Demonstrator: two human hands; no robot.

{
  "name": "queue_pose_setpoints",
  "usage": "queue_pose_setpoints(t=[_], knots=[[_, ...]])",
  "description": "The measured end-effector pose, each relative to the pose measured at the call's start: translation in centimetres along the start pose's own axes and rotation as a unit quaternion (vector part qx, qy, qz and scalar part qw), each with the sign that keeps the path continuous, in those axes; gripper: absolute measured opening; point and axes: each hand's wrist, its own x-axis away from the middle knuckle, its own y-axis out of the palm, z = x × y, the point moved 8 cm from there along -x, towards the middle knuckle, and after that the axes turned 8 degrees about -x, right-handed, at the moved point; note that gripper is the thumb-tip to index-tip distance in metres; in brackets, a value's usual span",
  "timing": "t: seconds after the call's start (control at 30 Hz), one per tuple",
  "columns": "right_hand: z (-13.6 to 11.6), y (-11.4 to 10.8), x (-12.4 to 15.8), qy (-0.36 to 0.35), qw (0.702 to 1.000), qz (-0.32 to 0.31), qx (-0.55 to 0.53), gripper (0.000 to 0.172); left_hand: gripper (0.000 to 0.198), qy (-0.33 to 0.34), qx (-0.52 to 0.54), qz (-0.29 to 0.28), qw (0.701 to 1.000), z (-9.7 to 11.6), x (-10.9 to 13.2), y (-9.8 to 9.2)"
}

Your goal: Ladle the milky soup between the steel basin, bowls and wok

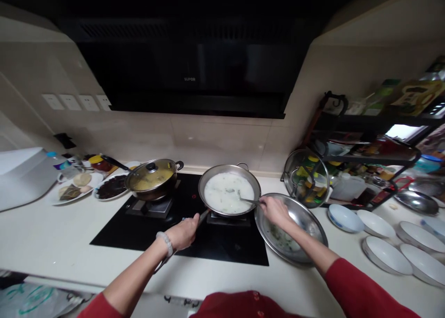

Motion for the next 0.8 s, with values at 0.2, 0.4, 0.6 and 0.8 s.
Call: queue_pose_setpoints(t=[0.2, 0.4, 0.6, 0.8], knots=[[1.8, -0.8, -1.6, 0.02, 0.992, -0.022, -0.12, 0.02, 0.07, 0.005, -0.005, 0.004, 1.0, 0.0, 0.0, 0.1], [3.0, -2.7, -0.7, 0.029, 0.982, -0.01, -0.187, 0.017, 0.07, 0.004, -0.021, -0.004, 1.0, -0.2, -0.2, 0.4], [5.3, -5.6, 0.9, 0.036, 0.975, 0.012, -0.218, 0.025, 0.071, 0.015, -0.029, -0.007, 0.999, -0.1, -0.2, 0.6], [11.3, -8.1, 4.4, 0.058, 0.957, 0.052, -0.278, 0.033, 0.072, 0.013, -0.019, -0.004, 1.0, -0.2, -0.2, 0.5]])
